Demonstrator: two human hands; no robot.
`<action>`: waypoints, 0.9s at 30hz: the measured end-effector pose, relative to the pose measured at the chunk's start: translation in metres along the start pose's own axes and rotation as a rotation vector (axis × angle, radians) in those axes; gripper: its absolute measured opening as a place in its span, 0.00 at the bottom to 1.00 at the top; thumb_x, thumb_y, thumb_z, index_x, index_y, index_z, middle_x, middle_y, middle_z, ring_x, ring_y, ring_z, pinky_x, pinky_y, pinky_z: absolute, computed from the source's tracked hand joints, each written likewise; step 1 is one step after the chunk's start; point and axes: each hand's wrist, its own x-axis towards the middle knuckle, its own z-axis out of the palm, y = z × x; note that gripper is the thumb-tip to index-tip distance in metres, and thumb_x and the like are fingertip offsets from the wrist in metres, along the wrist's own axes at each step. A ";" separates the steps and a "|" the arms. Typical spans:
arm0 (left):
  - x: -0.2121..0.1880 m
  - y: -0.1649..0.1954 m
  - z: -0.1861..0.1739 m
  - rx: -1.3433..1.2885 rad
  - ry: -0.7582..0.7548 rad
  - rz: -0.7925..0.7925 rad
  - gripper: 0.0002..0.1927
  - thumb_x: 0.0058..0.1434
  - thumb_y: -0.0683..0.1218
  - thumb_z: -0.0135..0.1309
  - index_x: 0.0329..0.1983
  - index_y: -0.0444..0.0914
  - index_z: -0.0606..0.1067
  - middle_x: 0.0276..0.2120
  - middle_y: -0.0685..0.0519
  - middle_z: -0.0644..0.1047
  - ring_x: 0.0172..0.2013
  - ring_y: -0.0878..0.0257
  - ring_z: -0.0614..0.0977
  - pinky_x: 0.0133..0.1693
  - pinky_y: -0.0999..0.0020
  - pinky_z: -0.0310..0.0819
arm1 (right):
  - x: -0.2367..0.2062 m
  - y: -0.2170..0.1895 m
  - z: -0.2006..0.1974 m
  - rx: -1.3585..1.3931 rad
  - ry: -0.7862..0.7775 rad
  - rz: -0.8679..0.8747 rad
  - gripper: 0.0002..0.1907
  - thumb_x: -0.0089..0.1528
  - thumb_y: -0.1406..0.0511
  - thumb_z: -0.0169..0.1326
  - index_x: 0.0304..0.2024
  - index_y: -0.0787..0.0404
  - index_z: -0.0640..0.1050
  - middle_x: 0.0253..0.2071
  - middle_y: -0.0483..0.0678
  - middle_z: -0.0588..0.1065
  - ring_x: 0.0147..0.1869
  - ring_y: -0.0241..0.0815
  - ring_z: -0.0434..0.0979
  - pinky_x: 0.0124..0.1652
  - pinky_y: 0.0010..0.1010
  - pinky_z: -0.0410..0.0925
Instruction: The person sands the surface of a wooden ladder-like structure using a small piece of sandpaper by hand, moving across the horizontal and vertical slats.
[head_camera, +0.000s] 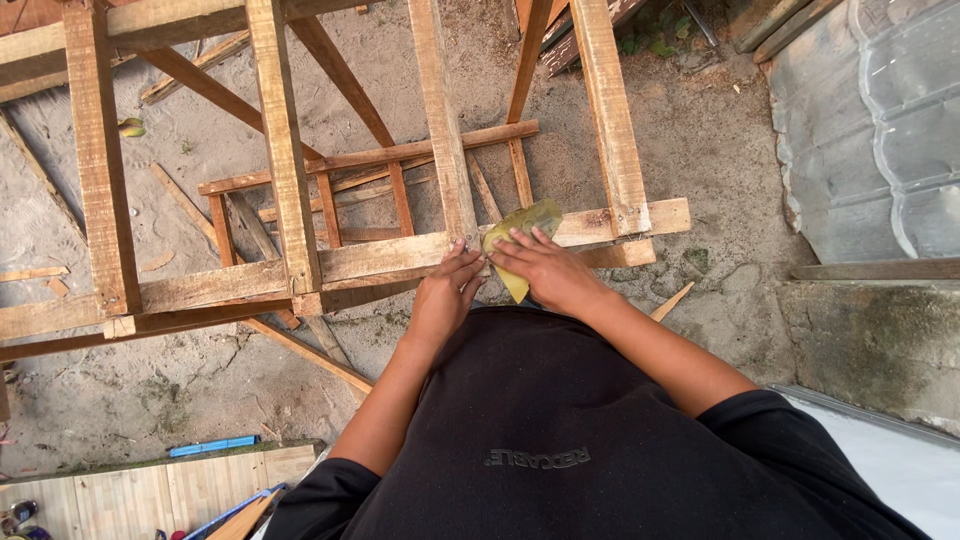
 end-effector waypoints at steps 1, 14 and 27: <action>0.000 0.000 0.000 0.005 0.000 0.009 0.15 0.59 0.42 0.63 0.51 0.39 0.82 0.54 0.47 0.80 0.63 0.51 0.75 0.62 0.58 0.71 | -0.001 0.001 0.001 0.026 -0.009 0.050 0.37 0.62 0.79 0.44 0.70 0.45 0.66 0.76 0.39 0.59 0.80 0.41 0.51 0.76 0.42 0.43; -0.002 -0.004 0.003 -0.002 0.010 0.017 0.15 0.60 0.42 0.62 0.51 0.37 0.82 0.55 0.47 0.80 0.64 0.50 0.74 0.63 0.58 0.70 | -0.021 0.015 0.001 -0.015 -0.007 0.271 0.32 0.64 0.75 0.43 0.71 0.53 0.64 0.76 0.47 0.56 0.80 0.49 0.50 0.75 0.44 0.45; -0.001 -0.003 0.001 0.043 -0.004 0.021 0.13 0.60 0.42 0.62 0.49 0.38 0.83 0.54 0.47 0.80 0.63 0.51 0.75 0.62 0.59 0.70 | -0.023 0.005 0.002 -0.032 0.013 0.123 0.34 0.63 0.79 0.43 0.70 0.49 0.65 0.75 0.43 0.58 0.80 0.47 0.49 0.77 0.46 0.43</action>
